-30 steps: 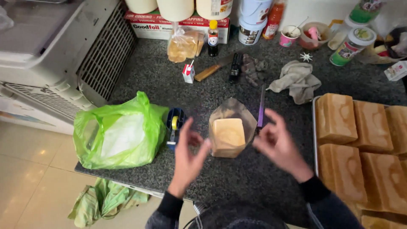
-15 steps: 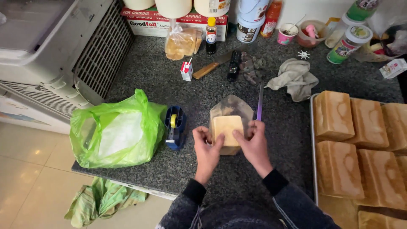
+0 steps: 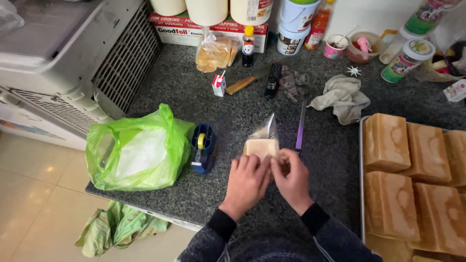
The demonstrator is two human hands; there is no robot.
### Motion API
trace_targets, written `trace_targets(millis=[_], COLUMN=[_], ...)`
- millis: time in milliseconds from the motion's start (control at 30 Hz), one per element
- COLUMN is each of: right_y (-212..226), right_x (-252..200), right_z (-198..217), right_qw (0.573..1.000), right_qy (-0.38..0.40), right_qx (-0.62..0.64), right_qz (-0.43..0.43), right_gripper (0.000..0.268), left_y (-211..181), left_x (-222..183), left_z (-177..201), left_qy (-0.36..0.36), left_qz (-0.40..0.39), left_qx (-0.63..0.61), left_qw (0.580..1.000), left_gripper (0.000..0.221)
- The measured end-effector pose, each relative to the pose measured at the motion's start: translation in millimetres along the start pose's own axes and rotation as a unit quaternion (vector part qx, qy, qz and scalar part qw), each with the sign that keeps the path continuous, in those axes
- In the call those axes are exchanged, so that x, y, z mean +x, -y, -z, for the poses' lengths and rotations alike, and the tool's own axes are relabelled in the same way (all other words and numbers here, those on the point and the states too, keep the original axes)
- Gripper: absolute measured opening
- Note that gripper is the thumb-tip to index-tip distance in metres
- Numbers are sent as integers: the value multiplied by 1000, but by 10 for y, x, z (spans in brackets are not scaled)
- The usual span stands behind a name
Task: Packaging small loaves of bread into plastic bags and sealing them with a tape dispenser.
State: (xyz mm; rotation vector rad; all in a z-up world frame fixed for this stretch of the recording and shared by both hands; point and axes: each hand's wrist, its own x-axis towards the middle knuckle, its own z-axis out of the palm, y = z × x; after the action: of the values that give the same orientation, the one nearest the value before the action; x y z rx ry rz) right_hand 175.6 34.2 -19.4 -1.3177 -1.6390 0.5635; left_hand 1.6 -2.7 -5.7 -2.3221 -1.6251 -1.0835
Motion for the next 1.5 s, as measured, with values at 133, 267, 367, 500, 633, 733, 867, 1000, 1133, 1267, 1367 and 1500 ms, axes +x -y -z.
trace_targets(millis=[133, 267, 367, 500, 633, 733, 867, 1000, 1133, 1267, 1367, 1500], right_y=[202, -77, 251, 59, -87, -152, -12, 43, 141, 43, 35, 9], right_x=[48, -16, 57, -38, -102, -124, -77, -78, -87, -73, -78, -77], right_z=[158, 117, 252, 190, 106, 77, 109, 95, 102, 62, 56, 82], right_qw=[986, 945, 931, 927, 935, 937, 934, 936, 935, 934, 928, 916], right_qy=[43, 57, 81, 113, 121, 138, 149, 153, 154, 157, 155, 174], right_qx=[-66, -145, -127, -126, -169, -176, -194, -206, -210, -194, -213, -239], right_qz=[148, 288, 334, 334, 287, 268, 261, 241, 242, 254, 265, 272], right_gripper=[17, 30, 36, 46, 43, 44, 43, 44, 45, 49, 59, 64], left_y=[4, 34, 114, 210, 201, 356, 641, 624, 545, 534, 742, 591], left_x=[-186, -313, -356, -188, 389, 868, 1214, 1173, 1039, 1099, 1091, 872], left_z=[-196, -104, 154, 180, 274, 266, -3, 27, 231, 447, 198, 193], left_qy=[2, -1, 100, 100, -45, -34, 162, 173, 101, 74, 166, 228], left_qz=[-82, -116, -130, -144, -59, -3, 26, -50, -236, -62, 4, -13], left_qx=[93, 95, 45, -20, -130, -130, -29, -2, 79, -188, -247, -250], left_qw=[992, 989, 985, 984, 989, 991, 986, 984, 963, 977, 955, 941], left_gripper=[39, 34, 49, 52, 20, 41, 35, 10, 11, 80, 98, 30])
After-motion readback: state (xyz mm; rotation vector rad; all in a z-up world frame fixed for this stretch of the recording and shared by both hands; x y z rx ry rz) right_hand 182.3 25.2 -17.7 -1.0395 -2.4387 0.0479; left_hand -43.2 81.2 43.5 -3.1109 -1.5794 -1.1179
